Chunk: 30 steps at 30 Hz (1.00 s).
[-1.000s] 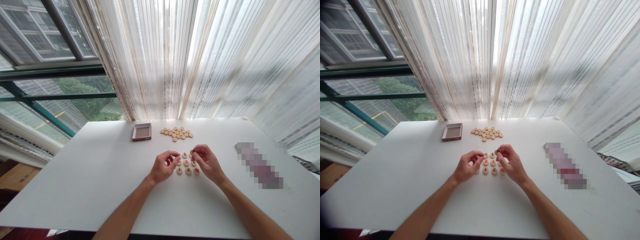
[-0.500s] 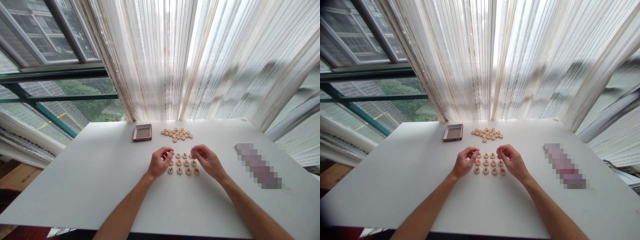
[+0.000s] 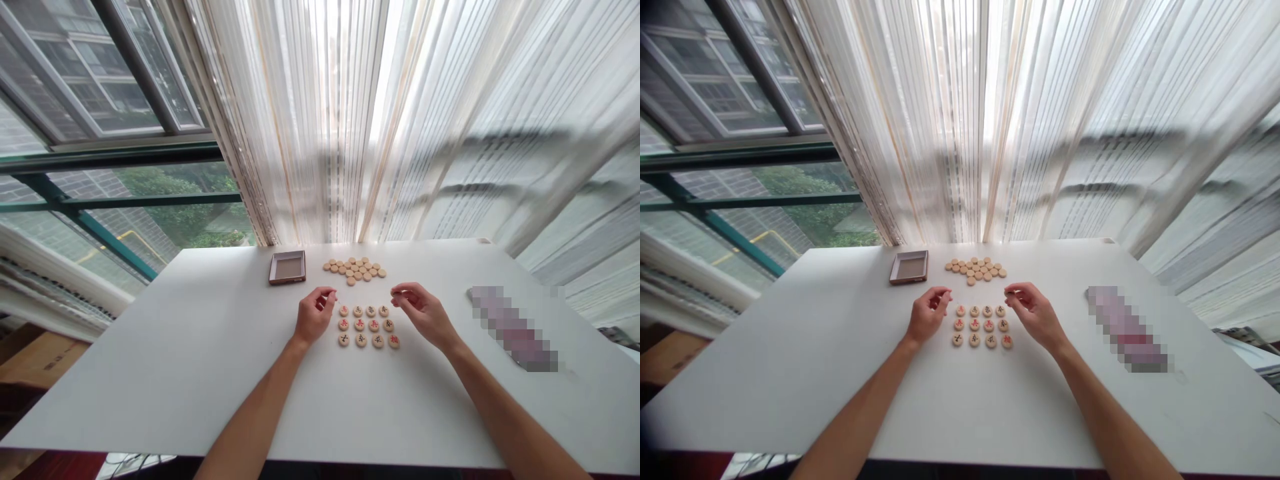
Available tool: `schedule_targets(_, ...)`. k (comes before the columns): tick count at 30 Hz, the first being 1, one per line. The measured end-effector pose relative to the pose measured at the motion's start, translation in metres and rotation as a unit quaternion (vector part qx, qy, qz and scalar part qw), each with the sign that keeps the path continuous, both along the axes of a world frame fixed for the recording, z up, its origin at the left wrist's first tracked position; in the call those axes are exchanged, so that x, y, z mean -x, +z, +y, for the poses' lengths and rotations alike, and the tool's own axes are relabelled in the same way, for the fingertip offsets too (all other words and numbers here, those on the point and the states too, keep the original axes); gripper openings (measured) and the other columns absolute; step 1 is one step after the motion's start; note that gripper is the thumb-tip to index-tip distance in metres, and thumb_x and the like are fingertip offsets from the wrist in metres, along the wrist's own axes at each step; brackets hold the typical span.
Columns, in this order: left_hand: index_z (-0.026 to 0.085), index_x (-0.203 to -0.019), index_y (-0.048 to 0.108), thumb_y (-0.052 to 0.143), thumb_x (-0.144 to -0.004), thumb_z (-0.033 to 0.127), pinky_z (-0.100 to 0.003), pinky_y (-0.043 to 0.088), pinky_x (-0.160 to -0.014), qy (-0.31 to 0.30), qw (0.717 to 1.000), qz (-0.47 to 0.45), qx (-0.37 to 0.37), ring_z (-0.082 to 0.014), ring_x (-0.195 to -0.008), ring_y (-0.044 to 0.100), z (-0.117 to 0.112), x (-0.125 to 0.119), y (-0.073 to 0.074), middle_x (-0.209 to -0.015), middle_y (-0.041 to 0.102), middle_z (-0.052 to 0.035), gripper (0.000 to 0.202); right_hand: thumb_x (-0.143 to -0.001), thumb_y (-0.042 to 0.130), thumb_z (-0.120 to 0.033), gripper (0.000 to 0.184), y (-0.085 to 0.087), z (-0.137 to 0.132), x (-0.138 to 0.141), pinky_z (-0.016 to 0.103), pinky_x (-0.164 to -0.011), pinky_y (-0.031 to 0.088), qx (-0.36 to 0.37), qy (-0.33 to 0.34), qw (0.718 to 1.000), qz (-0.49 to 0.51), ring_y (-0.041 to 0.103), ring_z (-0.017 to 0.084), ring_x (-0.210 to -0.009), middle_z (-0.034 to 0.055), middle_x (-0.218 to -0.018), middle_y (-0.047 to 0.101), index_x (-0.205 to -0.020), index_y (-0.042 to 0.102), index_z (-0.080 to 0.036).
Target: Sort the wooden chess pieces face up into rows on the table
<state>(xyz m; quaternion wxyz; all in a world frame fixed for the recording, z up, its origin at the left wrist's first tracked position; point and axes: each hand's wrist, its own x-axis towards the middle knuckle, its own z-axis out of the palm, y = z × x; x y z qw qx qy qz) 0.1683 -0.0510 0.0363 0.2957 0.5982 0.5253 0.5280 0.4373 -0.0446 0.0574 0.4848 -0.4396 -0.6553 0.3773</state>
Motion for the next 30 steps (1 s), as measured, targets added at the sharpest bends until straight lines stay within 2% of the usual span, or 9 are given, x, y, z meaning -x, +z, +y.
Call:
schedule_targets(7, 0.017, -0.096, 0.07, 0.058, -0.091, 0.04, -0.019, 0.05, -0.051, -0.013, 1.0, 0.016, -0.013, -0.0093, -0.054, 0.058, -0.003, -0.004, -0.001, -0.08, 0.072, -0.0029, 0.026, -0.088, 0.064, -0.049, 0.035, -0.01, 0.016, -0.003, 0.036, -0.081, 0.058, 0.045, -0.025, 0.998, -0.031, 0.073, 0.021, -0.083, 0.0072, -0.092, 0.074, -0.104, 0.066, -0.018)
schedule_targets(14, 0.017, -0.097, 0.07, 0.058, -0.091, 0.038, -0.019, 0.048, -0.05, -0.019, 0.999, 0.028, -0.016, -0.0094, -0.054, 0.058, 0.0, -0.005, -0.005, -0.08, 0.072, -0.003, 0.025, -0.085, 0.062, -0.048, 0.03, -0.013, 0.031, 0.007, 0.03, -0.068, 0.056, 0.077, -0.049, 0.986, -0.14, 0.072, 0.019, -0.075, 0.0051, -0.088, 0.077, -0.093, 0.07, -0.02)
schedule_targets(20, 0.018, -0.096, 0.07, 0.057, -0.091, 0.038, -0.02, 0.049, -0.05, -0.013, 0.999, 0.029, -0.018, -0.0095, -0.053, 0.058, 0.002, -0.004, -0.007, -0.079, 0.072, -0.0025, 0.024, -0.079, 0.066, -0.045, 0.023, -0.01, 0.042, 0.013, 0.028, -0.066, 0.052, 0.073, -0.068, 0.976, -0.196, 0.07, 0.019, -0.071, 0.0021, -0.08, 0.076, -0.083, 0.074, -0.024)
schedule_targets(30, 0.018, -0.097, 0.069, 0.057, -0.091, 0.038, -0.02, 0.048, -0.051, -0.012, 0.999, 0.035, 0.001, -0.01, -0.055, 0.058, 0.001, -0.003, -0.005, -0.08, 0.072, -0.0024, 0.024, -0.078, 0.066, -0.05, 0.027, -0.017, 0.043, 0.015, 0.029, -0.065, 0.048, 0.042, -0.096, 0.968, -0.227, 0.064, 0.019, -0.068, 0.0028, -0.077, 0.073, -0.078, 0.073, -0.023)
